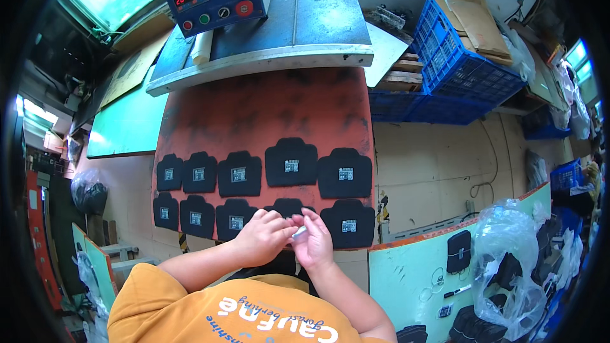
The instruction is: Placing shoe components onto a heat press, aligning small labels, and operating the machine.
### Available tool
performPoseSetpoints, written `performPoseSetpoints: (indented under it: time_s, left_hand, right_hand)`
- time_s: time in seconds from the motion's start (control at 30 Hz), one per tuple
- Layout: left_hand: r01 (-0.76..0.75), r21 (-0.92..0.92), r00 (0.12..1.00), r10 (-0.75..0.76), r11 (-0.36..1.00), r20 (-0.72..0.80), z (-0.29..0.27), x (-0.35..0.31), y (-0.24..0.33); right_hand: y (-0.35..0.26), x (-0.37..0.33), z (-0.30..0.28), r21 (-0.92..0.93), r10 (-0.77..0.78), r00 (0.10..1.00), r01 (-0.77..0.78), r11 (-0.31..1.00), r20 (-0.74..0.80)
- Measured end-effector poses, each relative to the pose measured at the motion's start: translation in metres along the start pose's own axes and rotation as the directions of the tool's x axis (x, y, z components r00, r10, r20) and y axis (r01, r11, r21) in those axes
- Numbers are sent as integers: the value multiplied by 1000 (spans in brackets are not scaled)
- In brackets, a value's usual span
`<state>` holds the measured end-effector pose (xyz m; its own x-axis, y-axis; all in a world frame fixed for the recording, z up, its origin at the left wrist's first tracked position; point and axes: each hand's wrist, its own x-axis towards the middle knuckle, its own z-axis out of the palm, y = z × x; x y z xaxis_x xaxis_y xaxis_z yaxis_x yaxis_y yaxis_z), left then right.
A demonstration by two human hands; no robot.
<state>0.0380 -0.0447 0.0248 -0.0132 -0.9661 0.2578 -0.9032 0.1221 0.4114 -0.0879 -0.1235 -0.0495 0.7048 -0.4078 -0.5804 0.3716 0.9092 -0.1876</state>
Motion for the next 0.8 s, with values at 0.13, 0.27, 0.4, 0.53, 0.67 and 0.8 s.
performPoseSetpoints:
  time_s: [0.13, 0.27, 0.4, 0.53, 0.67, 0.8]
  left_hand:
    - [180, 27, 983, -178, 983, -45, 9, -29, -21]
    - [-1, 286, 984, -51, 958, 173, 34, -42, -24]
    - [78, 190, 996, -83, 979, 20, 37, -34, -39]
    - [382, 185, 816, -236, 906, -527, -12, -33, -94]
    - [274, 468, 957, -190, 840, -220, -37, -62, -137]
    - [123, 502, 985, -166, 856, 41, -30, -68, -147]
  right_hand:
    - [1, -35, -28, 98, 145, 989, -143, 985, -13]
    - [9, -41, -30, 52, 208, 972, -203, 978, -112]
    - [11, -40, -28, -21, 165, 983, -167, 986, -75]
    - [10, -39, -21, -63, 168, 981, -174, 983, -96]
    - [27, -22, 15, -146, 324, 946, -318, 937, 20]
    - [49, 24, 54, -168, 338, 934, -317, 933, 114]
